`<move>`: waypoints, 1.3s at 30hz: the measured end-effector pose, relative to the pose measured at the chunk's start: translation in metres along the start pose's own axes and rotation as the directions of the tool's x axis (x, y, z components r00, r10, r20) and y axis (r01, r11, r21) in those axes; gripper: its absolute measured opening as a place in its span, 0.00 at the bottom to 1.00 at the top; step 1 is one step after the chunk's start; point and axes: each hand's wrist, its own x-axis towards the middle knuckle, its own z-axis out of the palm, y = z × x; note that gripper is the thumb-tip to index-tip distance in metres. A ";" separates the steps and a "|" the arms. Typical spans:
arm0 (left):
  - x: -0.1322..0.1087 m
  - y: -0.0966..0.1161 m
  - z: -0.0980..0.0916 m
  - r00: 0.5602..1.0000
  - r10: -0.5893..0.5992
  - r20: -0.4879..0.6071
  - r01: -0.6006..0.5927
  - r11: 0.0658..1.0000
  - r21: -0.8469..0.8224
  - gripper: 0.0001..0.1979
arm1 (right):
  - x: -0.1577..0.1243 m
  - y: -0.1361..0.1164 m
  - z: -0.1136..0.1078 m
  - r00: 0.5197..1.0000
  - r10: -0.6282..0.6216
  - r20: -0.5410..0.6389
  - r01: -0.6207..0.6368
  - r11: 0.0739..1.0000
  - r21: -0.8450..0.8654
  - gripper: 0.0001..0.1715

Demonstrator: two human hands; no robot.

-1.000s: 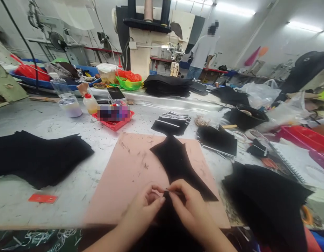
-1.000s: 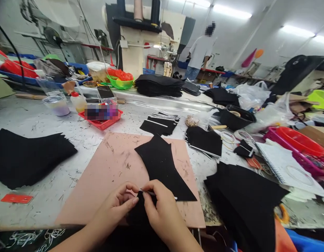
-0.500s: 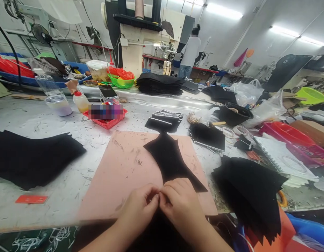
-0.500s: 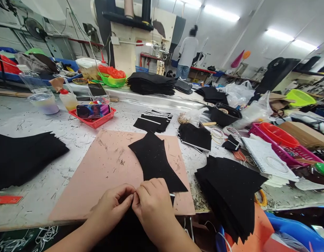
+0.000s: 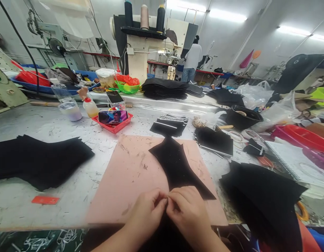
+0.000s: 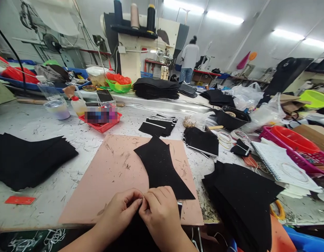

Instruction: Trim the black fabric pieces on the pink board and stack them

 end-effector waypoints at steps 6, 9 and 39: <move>0.011 -0.004 0.003 0.990 -0.142 -0.007 0.139 0.978 -0.154 0.10 | -0.004 0.017 -0.010 0.763 0.626 0.163 -0.566 0.524 0.636 0.09; 0.016 -0.006 -0.003 0.978 -0.206 -0.039 0.194 0.960 -0.201 0.09 | -0.012 0.035 -0.036 0.601 0.759 0.249 -0.568 0.187 0.802 0.14; -0.003 -0.040 -0.029 0.696 0.598 0.398 -0.677 0.361 0.641 0.07 | 0.012 -0.013 0.017 0.812 0.216 0.542 0.152 0.818 -0.554 0.15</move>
